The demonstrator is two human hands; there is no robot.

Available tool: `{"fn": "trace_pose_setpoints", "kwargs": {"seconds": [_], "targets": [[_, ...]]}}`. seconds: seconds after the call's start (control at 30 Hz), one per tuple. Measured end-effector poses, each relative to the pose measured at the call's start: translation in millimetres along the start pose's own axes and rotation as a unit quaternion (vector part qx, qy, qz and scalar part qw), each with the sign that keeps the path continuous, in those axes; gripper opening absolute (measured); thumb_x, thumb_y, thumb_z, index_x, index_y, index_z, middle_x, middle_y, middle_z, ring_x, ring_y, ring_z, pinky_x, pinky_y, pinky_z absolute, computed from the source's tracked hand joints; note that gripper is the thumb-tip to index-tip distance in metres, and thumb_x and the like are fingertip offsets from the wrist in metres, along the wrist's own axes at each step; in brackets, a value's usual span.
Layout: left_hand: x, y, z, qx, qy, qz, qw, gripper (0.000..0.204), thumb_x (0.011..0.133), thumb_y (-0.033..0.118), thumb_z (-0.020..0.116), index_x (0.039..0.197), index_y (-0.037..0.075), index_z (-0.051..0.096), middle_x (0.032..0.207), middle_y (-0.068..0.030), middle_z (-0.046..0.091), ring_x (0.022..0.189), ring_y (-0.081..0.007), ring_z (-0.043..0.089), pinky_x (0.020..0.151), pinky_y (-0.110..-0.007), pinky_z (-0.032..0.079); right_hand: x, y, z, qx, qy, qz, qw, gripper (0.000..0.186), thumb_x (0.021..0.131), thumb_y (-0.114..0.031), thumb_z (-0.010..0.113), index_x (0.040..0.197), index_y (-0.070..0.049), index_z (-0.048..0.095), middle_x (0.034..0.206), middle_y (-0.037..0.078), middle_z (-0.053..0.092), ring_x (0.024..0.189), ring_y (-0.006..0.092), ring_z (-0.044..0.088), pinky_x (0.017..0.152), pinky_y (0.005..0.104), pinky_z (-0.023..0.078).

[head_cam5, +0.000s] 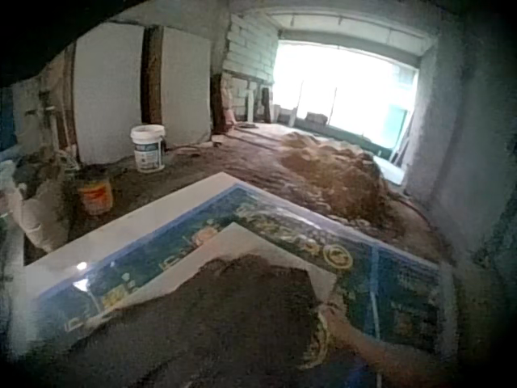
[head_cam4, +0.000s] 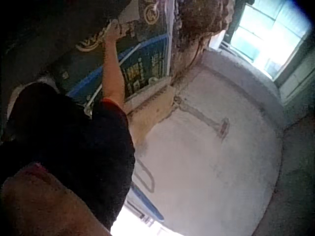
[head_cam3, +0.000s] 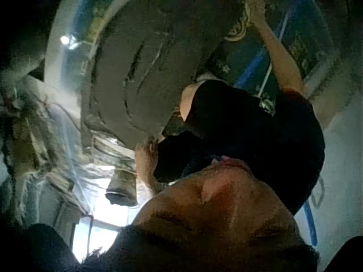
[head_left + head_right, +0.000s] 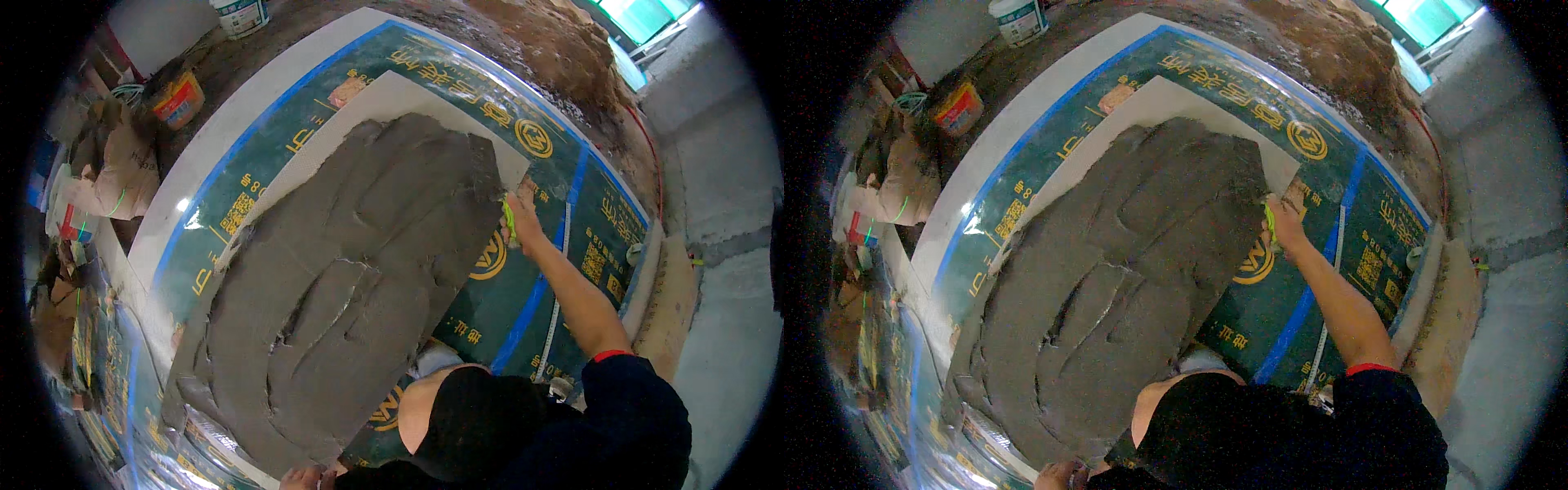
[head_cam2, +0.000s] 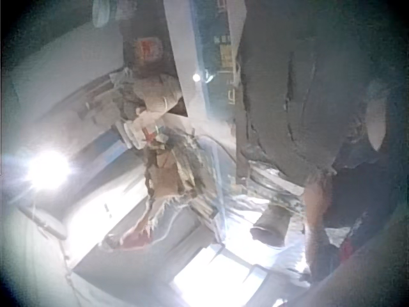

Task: The person uses a trowel to scoop mortar from a bucket and spread it onto the back of a large tile positioned on the floor.

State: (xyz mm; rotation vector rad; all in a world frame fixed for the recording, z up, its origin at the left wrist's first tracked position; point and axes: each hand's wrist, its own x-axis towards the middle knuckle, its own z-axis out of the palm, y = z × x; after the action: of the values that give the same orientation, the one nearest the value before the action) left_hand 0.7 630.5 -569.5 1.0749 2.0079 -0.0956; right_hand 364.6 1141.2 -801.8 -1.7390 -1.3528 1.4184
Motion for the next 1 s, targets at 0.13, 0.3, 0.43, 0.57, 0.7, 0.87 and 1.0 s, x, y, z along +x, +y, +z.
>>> {"fn": "trace_pose_setpoints", "kwargs": {"seconds": [0.13,0.3,0.43,0.57,0.7,0.87,1.0], "targets": [[11,19,-12,-0.023,-0.03,-0.046,0.998,0.027,0.096,0.025,0.059,0.11,0.004,0.068,0.104,-0.0267,0.068,0.099,-0.0466,0.063,0.084,-0.052,0.05,-12,28,-39,-0.072,0.052,0.046,0.995,0.071,0.099,-0.058,0.046,0.139,0.001,0.047,0.104,0.013,0.064,0.069,0.0181,0.058,0.062,0.0361,0.048],[17,13,-11,-0.043,-0.054,-0.041,0.997,0.028,0.097,0.027,0.058,0.111,0.005,0.069,0.103,-0.0251,0.068,0.096,-0.0458,0.064,0.081,-0.05,0.05,-40,31,-94,-0.188,0.071,0.073,0.977,0.068,0.099,-0.06,0.046,0.134,-0.002,0.048,0.073,0.009,0.057,0.053,0.0183,0.052,0.051,0.0369,0.044],[22,14,-9,-0.067,-0.041,-0.042,0.996,0.027,0.097,0.027,0.059,0.111,0.005,0.069,0.102,-0.0247,0.068,0.096,-0.0456,0.064,0.081,-0.05,0.05,-52,9,-93,-0.17,0.109,0.064,0.977,0.058,0.098,-0.059,0.049,0.116,-0.005,0.054,0.065,0.005,0.052,0.047,0.0163,0.049,0.046,0.0343,0.042],[22,9,-7,-0.036,-0.054,-0.046,0.997,0.027,0.096,0.026,0.061,0.112,0.006,0.068,0.1,-0.0242,0.068,0.094,-0.0455,0.064,0.079,-0.05,0.05,-26,-30,-54,-0.021,-0.022,0.087,0.996,0.053,0.096,-0.063,0.049,0.1,-0.011,0.052,0.063,0.003,0.051,0.045,0.0151,0.049,0.042,0.0313,0.042],[9,11,0,-0.037,0.012,0.016,0.999,0.027,0.092,0.026,0.066,0.112,0.007,0.067,0.097,-0.0223,0.069,0.09,-0.044,0.065,0.076,-0.049,0.051,-13,-30,-34,-0.038,-0.213,0.176,0.96,0.053,0.097,-0.061,0.047,0.102,-0.009,0.054,0.066,0.004,0.054,0.047,0.0147,0.052,0.044,0.0307,0.044],[7,22,-7,-0.088,-0.004,0.037,0.995,0.024,0.092,0.026,0.066,0.107,0.007,0.068,0.095,-0.0213,0.069,0.088,-0.0425,0.066,0.075,-0.05,0.051,-96,16,11,-0.172,-0.318,0.146,0.921,0.046,0.098,-0.057,0.048,0.093,-0.012,0.056,0.066,0.002,0.054,0.05,0.0139,0.054,0.044,0.0294,0.044],[13,17,-3,-0.065,0.003,0.051,0.997,0.025,0.093,0.025,0.063,0.107,0.005,0.067,0.098,-0.0208,0.069,0.091,-0.0428,0.064,0.077,-0.051,0.05,-167,61,55,-0.299,-0.356,-0.133,0.875,0.045,0.099,-0.051,0.049,0.101,-0.007,0.059,0.076,0.013,0.065,0.064,0.0303,0.065,0.056,0.042,0.051]]}}
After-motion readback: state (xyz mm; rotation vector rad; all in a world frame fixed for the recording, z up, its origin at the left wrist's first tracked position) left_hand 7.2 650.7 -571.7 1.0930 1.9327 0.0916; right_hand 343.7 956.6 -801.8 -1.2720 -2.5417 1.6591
